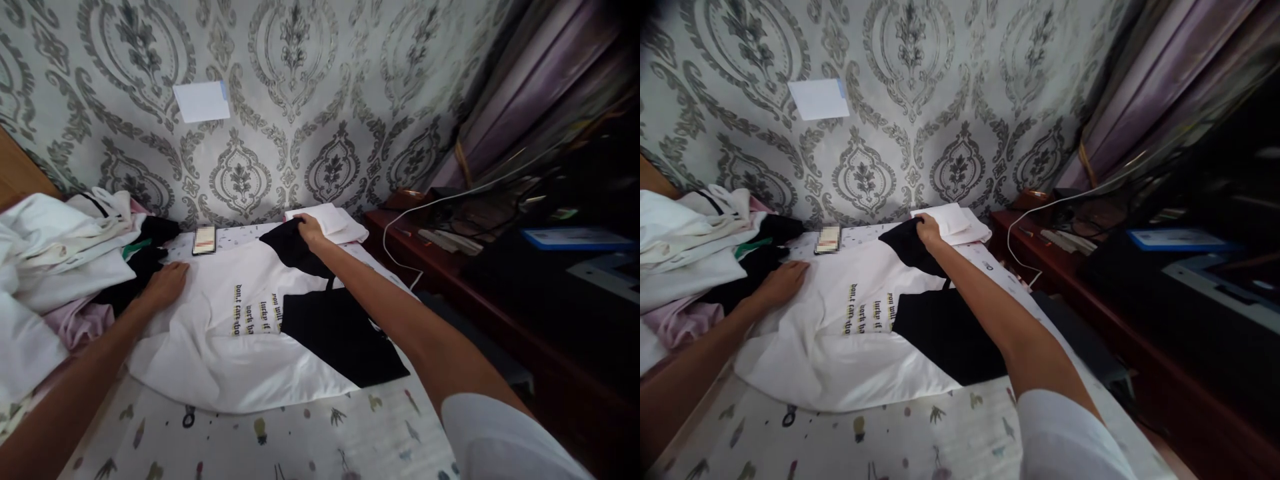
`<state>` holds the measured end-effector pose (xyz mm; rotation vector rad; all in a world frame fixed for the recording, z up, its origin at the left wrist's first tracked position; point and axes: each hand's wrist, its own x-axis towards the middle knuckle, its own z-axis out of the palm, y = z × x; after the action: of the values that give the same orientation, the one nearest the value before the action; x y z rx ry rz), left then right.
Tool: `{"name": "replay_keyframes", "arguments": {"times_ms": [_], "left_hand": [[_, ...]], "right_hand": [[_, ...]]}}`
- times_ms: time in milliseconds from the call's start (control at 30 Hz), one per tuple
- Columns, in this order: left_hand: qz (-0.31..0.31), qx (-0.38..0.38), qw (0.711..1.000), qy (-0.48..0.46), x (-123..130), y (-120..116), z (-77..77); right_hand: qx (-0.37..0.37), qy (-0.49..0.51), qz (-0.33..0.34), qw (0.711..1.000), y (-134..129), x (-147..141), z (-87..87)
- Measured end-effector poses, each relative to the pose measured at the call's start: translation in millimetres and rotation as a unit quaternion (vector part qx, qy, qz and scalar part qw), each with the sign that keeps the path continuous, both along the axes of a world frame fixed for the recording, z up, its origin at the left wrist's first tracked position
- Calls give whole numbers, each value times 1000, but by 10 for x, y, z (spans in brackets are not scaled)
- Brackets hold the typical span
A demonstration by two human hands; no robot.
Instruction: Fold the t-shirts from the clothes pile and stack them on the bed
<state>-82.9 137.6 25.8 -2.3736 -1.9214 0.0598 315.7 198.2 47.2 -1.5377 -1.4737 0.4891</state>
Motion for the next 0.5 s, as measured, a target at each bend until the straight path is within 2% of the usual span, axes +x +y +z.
{"name": "replay_keyframes", "arguments": {"times_ms": [100, 200, 267, 367, 433, 500], "left_hand": [[-7, 0, 1000, -8, 12, -39, 13], [-44, -5, 997, -56, 59, -181, 46], [-103, -17, 986, -129, 133, -372, 74], [-186, -97, 954, -214, 278, -755, 130], [-201, -146, 945, -214, 367, -995, 172], [-193, -176, 947, -187, 436, -1170, 220]], "right_hand": [[-31, 0, -14, 999, -141, 35, -128], [-55, -73, -22, 996, -569, 229, -259], [-81, -165, -46, 982, -936, 399, -331], [-149, -275, -101, 944, -1456, 598, -408], [-178, -313, -121, 925, -1705, 642, -433], [-181, -329, -118, 919, -1855, 607, -433]]}}
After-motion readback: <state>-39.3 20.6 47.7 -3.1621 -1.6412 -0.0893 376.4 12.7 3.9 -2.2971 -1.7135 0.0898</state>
